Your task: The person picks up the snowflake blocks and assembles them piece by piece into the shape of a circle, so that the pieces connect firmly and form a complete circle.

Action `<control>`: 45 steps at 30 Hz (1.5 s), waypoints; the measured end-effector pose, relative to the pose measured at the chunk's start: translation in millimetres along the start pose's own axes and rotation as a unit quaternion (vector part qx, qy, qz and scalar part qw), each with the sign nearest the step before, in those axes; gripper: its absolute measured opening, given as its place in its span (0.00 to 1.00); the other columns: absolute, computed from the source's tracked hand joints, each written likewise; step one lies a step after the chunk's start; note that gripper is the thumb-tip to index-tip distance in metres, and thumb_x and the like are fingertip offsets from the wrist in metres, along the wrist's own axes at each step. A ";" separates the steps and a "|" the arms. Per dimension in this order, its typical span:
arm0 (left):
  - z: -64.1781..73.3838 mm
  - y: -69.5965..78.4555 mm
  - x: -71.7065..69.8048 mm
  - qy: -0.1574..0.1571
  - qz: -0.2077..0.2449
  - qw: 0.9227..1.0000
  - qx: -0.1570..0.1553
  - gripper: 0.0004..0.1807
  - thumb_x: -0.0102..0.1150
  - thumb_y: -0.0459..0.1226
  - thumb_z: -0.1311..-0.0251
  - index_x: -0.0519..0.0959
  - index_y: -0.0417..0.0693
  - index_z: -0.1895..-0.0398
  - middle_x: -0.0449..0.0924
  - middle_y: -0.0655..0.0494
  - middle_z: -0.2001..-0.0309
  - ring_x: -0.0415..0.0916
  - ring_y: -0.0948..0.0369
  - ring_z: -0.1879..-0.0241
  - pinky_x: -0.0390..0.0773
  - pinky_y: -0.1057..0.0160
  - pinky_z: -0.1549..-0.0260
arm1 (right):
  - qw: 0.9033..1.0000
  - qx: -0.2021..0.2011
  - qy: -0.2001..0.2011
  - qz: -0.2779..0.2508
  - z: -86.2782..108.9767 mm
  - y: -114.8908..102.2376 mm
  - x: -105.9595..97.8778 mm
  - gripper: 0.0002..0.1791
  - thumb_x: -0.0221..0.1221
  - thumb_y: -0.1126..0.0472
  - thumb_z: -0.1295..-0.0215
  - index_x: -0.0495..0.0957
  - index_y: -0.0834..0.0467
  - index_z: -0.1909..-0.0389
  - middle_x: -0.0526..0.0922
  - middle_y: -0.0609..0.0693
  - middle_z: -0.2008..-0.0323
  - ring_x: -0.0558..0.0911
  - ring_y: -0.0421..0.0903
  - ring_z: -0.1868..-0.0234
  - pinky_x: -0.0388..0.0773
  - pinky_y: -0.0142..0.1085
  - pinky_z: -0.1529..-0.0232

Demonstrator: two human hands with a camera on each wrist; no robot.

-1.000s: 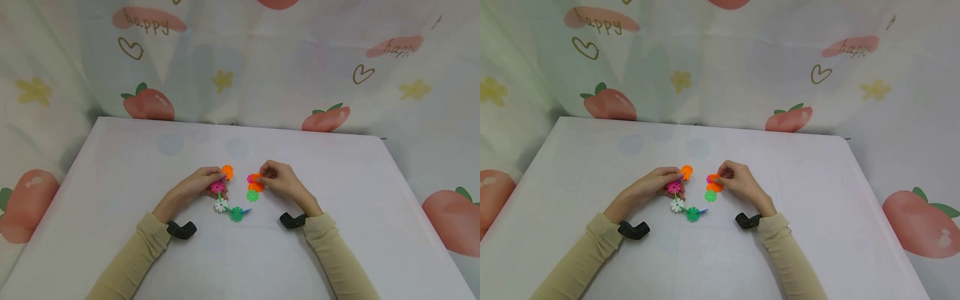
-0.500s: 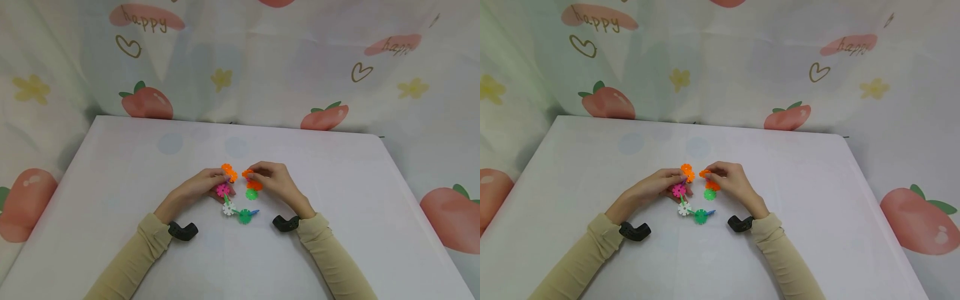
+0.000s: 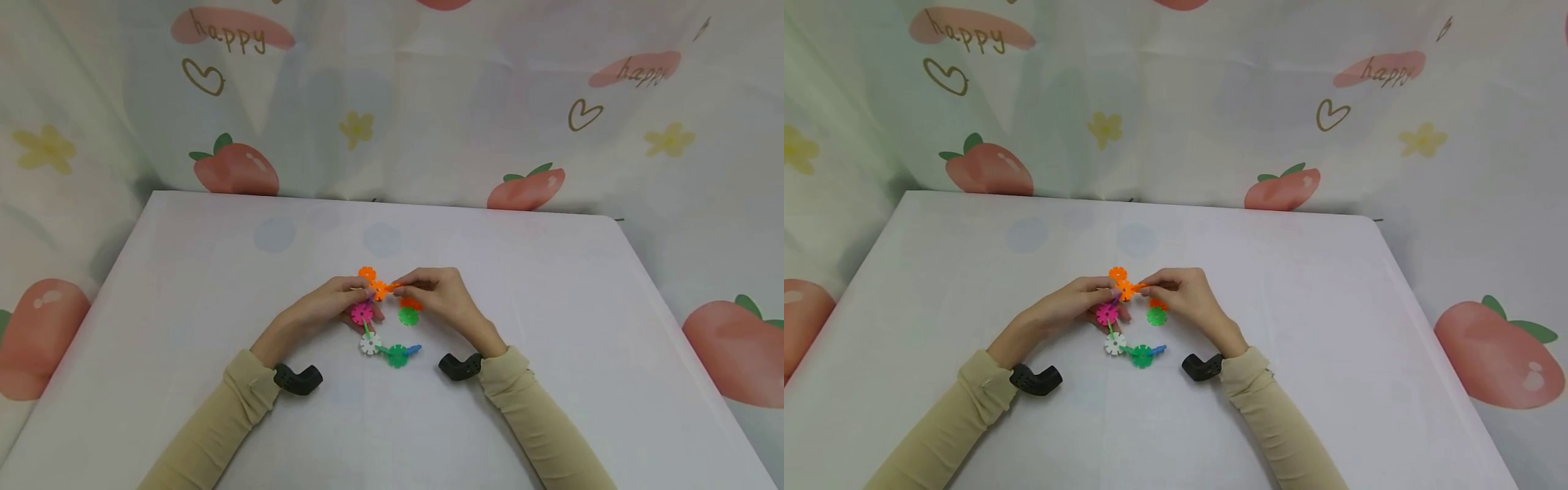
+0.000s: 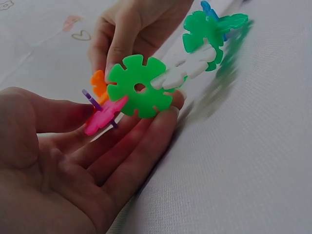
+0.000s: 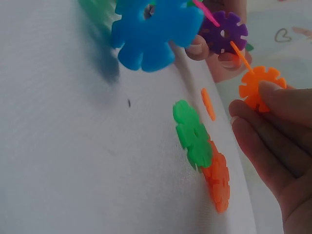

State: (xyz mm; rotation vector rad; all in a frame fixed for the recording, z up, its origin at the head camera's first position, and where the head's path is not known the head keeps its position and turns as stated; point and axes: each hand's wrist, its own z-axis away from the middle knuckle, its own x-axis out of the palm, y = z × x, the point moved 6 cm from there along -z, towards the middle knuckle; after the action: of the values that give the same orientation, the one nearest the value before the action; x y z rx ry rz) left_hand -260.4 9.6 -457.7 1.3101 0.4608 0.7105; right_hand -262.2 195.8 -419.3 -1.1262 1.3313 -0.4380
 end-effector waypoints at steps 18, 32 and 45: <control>2.4 1.3 0.9 0.010 -0.066 0.998 0.018 0.14 0.43 0.36 0.20 0.78 0.35 0.54 0.89 0.43 0.59 0.85 0.57 0.61 0.75 0.62 0.48 | 0.999 -0.025 0.018 0.009 3.2 -2.7 4.3 0.07 0.70 0.71 0.38 0.90 0.62 0.60 0.91 0.56 0.64 0.90 0.49 0.64 0.83 0.27 0.60; 1.5 0.0 1.4 0.000 -0.045 0.999 0.019 0.15 0.44 0.36 0.21 0.79 0.34 0.51 0.90 0.44 0.57 0.85 0.58 0.58 0.74 0.61 0.46 | 1.000 -0.025 0.001 -0.010 3.5 -2.6 4.8 0.07 0.69 0.69 0.36 0.89 0.61 0.58 0.91 0.54 0.62 0.90 0.48 0.61 0.85 0.30 0.55; 0.0 -4.3 -2.7 0.043 -0.032 0.998 -0.038 0.22 0.51 0.47 0.22 0.81 0.35 0.53 0.83 0.52 0.66 0.76 0.60 0.70 0.76 0.67 0.64 | 0.989 -0.015 -0.024 0.142 4.3 0.4 -17.3 0.12 0.68 0.67 0.36 0.87 0.60 0.51 0.89 0.51 0.58 0.83 0.46 0.61 0.83 0.39 0.57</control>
State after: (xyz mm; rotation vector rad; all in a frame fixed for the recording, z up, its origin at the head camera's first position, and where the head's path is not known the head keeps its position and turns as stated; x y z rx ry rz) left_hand -261.5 7.3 -462.0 1.1926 0.5374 0.7267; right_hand -262.8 211.6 -411.0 -0.9465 1.4342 -0.1804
